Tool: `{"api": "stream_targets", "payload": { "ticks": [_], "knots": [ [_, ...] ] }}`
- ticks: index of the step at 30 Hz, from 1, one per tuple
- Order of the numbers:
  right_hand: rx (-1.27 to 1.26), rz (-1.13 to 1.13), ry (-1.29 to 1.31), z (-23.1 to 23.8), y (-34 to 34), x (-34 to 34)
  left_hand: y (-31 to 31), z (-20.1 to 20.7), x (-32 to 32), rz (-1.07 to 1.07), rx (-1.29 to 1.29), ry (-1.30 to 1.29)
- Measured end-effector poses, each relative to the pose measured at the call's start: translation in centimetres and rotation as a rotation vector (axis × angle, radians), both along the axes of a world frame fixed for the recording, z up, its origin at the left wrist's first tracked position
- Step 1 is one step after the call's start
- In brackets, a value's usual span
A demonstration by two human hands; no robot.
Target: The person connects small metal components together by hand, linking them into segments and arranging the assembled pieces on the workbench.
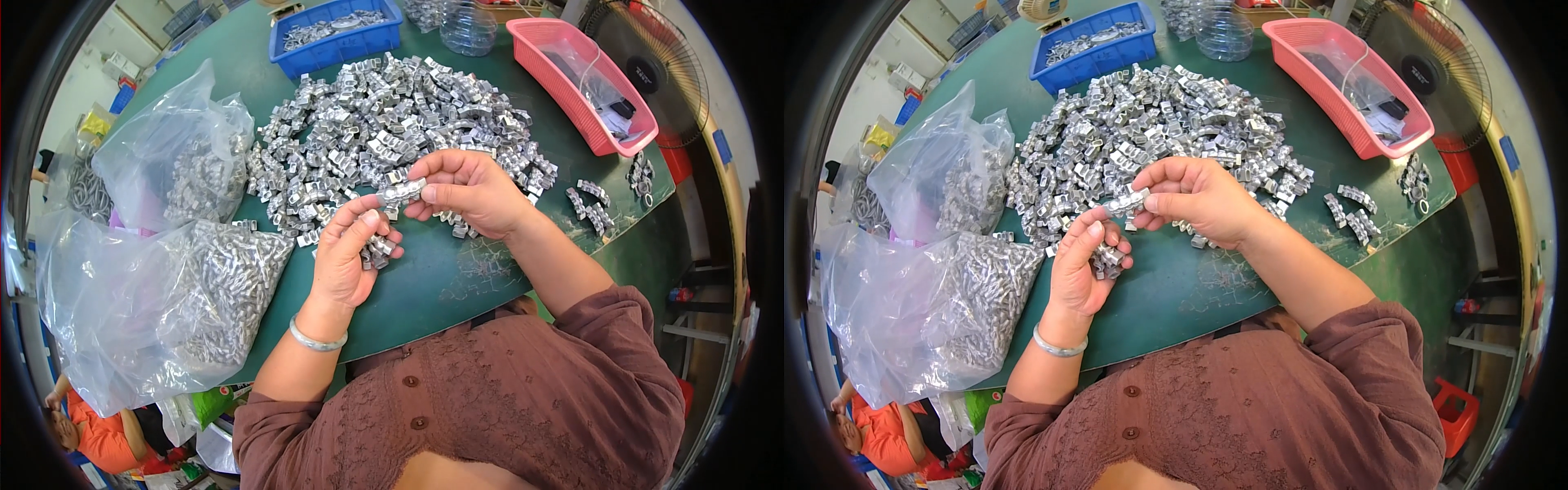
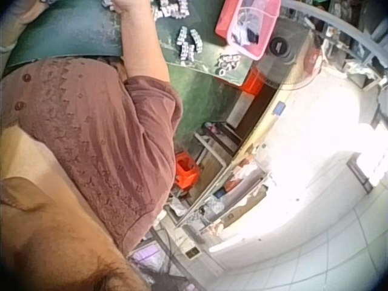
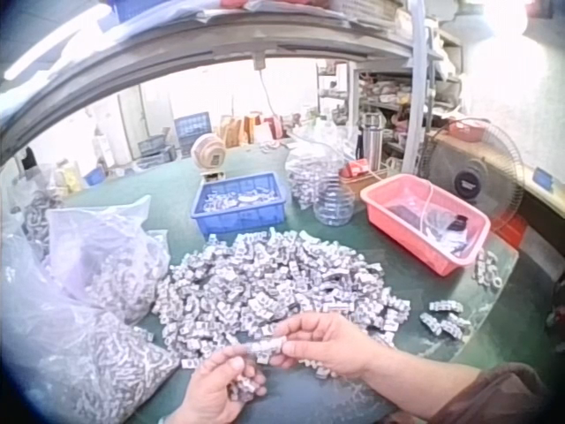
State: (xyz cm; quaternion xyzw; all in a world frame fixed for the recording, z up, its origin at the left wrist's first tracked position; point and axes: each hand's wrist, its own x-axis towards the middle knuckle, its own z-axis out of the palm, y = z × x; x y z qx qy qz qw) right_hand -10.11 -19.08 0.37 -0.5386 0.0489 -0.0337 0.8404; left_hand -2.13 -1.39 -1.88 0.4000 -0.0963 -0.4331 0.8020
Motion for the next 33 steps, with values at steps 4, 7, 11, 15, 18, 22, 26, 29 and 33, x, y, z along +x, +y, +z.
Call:
{"api": "stream_targets", "payload": {
  "ticks": [4, 7, 11, 15, 18, 22, 26, 29, 33],
  "knots": [
    [0.051, 0.055, 0.009, -0.2, 0.5, 0.0, -0.2, 0.6, -0.2, -0.012, 0.061, -0.035],
    [0.072, 0.065, 0.024, 0.0, 0.9, -0.2, -0.1, 0.3, -0.3, -0.003, 0.117, -0.079],
    [0.097, 0.091, 0.031, -0.4, 0.5, -0.2, -0.1, 0.4, -0.3, -0.001, 0.101, -0.071],
    [0.136, 0.108, 0.071, -0.1, 0.6, -0.5, 0.0, 0.3, -0.4, -0.022, 0.097, -0.075],
    [0.125, 0.115, 0.099, -0.1, 0.5, -0.3, 0.0, 0.1, -0.2, -0.031, 0.09, -0.072],
    [0.13, 0.137, 0.126, -0.2, 0.2, -0.2, 0.0, -0.1, 0.0, -0.036, 0.099, -0.065],
    [0.09, 0.154, 0.137, -0.2, 0.0, -0.2, 0.0, 0.0, -0.1, -0.04, 0.068, -0.028],
    [0.073, 0.148, 0.152, 0.1, 0.0, -0.4, 0.0, 0.1, -0.1, -0.053, 0.068, -0.027],
    [-0.168, 0.154, 0.079, 0.3, 0.0, -1.1, -0.1, 0.4, -0.3, -0.055, 0.107, -0.007]
  ]
}}
